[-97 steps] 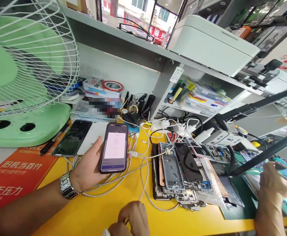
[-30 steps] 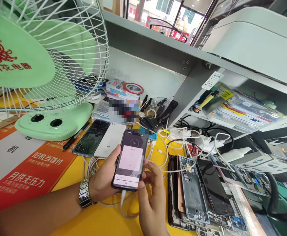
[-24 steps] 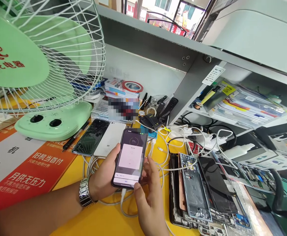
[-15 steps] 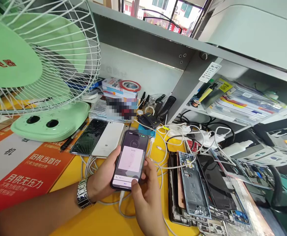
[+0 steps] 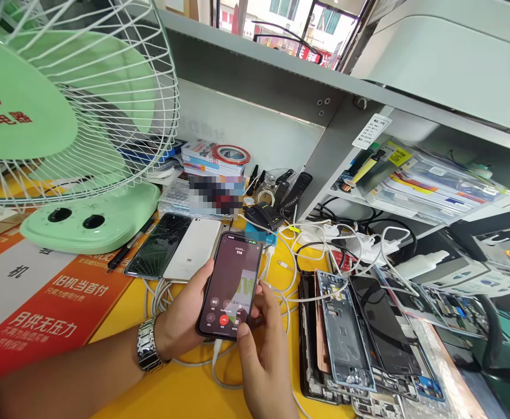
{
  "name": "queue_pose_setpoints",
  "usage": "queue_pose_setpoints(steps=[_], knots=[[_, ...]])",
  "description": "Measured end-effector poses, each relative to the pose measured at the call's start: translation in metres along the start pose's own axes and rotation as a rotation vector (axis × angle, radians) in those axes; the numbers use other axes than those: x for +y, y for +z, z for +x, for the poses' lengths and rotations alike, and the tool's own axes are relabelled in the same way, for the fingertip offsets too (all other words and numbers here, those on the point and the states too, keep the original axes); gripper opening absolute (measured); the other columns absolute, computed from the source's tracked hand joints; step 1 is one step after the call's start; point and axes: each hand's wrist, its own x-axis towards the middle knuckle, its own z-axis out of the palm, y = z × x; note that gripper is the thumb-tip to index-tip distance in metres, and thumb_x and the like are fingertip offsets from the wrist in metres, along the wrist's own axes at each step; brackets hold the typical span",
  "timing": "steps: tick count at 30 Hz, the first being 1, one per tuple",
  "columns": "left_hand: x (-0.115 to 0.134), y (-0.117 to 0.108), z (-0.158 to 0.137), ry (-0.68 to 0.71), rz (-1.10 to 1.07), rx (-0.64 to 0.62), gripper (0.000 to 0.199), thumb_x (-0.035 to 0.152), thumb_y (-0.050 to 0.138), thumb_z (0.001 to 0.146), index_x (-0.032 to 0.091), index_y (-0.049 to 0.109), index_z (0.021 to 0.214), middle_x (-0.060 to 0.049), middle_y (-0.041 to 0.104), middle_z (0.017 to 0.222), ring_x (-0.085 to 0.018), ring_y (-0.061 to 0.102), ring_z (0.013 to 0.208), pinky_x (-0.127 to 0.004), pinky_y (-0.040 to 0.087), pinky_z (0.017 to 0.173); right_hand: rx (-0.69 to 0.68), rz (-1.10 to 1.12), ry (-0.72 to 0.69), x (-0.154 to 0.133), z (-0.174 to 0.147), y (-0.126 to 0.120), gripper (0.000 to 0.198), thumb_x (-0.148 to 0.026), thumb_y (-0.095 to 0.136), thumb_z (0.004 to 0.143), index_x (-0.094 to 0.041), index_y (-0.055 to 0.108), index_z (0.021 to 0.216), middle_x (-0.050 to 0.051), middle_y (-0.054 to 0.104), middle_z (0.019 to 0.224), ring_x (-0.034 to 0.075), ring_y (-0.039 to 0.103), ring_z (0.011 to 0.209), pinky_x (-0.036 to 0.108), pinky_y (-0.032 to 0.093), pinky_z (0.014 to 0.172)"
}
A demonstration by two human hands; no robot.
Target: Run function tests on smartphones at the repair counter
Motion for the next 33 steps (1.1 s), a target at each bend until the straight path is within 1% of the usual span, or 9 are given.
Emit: queue_pose_setpoints(steps=[8,12,14,17,20,26,29,31,33], knots=[[0.002,0.000,0.000,-0.005,-0.008,0.005,0.066,0.059,0.033,0.095,0.007,0.068,0.115,-0.017,0.075,0.096,-0.026,0.071,0.081,-0.038,0.051,0.082,0.024,-0.025,0.011,-0.003,-0.002,0.008,0.057,-0.035,0.054,0.097,-0.034,0.030,0.148,0.009,0.045,0.149,0.025,0.048,0.132,0.041,0.044,0.107],[0.000,-0.002,-0.001,0.040,-0.057,-0.029,0.057,0.049,0.036,0.095,0.009,0.063,0.125,-0.017,0.075,0.100,-0.029,0.070,0.088,-0.042,0.049,0.087,0.156,-0.087,0.004,-0.006,-0.005,0.017,0.065,-0.042,0.058,0.093,-0.031,0.029,0.150,0.009,0.037,0.154,0.029,0.036,0.141,0.047,0.034,0.113],[0.000,-0.003,-0.002,0.045,-0.081,-0.042,0.055,0.045,0.038,0.093,0.012,0.060,0.130,-0.016,0.074,0.103,-0.029,0.069,0.092,-0.043,0.048,0.089,0.157,-0.114,-0.004,-0.004,-0.006,0.018,0.066,-0.043,0.057,0.093,-0.030,0.028,0.151,0.009,0.035,0.156,0.029,0.033,0.143,0.047,0.033,0.114],[0.000,-0.003,-0.002,0.031,-0.094,-0.054,0.055,0.044,0.040,0.092,0.012,0.058,0.133,-0.015,0.074,0.105,-0.030,0.069,0.094,-0.044,0.046,0.092,0.096,-0.118,0.021,-0.001,-0.006,0.015,0.067,-0.043,0.056,0.094,-0.031,0.025,0.152,0.008,0.034,0.156,0.028,0.036,0.141,0.046,0.036,0.112],[0.000,-0.002,-0.001,0.016,-0.080,-0.047,0.056,0.046,0.039,0.094,0.010,0.059,0.131,-0.016,0.074,0.106,-0.029,0.069,0.095,-0.043,0.045,0.093,0.156,-0.087,0.031,-0.004,0.000,0.013,0.067,-0.045,0.054,0.094,-0.031,0.022,0.151,0.010,0.041,0.149,0.027,0.044,0.134,0.045,0.040,0.108],[0.002,0.003,-0.001,0.036,-0.025,0.046,0.050,0.045,0.042,0.096,0.012,0.062,0.128,-0.016,0.074,0.108,-0.027,0.071,0.091,-0.039,0.050,0.084,0.412,0.040,-0.047,-0.043,0.047,0.005,0.050,-0.049,0.052,0.092,-0.028,0.044,0.137,0.011,0.057,0.130,0.024,0.056,0.115,0.040,0.045,0.094],[0.000,-0.001,-0.001,0.059,-0.037,0.054,0.048,0.045,0.047,0.095,0.014,0.062,0.129,-0.014,0.074,0.108,-0.026,0.071,0.093,-0.039,0.050,0.086,0.369,0.143,-0.026,-0.054,0.078,0.003,0.041,-0.048,0.055,0.090,-0.025,0.056,0.124,0.007,0.067,0.112,0.022,0.063,0.098,0.034,0.049,0.081],[-0.003,-0.006,0.000,0.072,-0.041,0.089,0.049,0.046,0.051,0.093,0.015,0.062,0.129,-0.012,0.075,0.106,-0.026,0.070,0.095,-0.037,0.049,0.088,0.290,0.137,0.062,-0.048,0.089,0.005,0.037,-0.050,0.052,0.091,-0.022,0.065,0.113,0.006,0.072,0.094,0.021,0.066,0.084,0.033,0.051,0.073],[-0.006,-0.009,0.003,0.027,-0.030,0.145,0.050,0.048,0.052,0.092,0.016,0.062,0.129,-0.011,0.076,0.104,-0.026,0.071,0.095,-0.037,0.050,0.087,0.305,0.061,0.145,-0.034,0.092,0.008,0.041,-0.053,0.049,0.092,-0.019,0.072,0.098,0.006,0.073,0.083,0.022,0.067,0.078,0.032,0.052,0.068]])
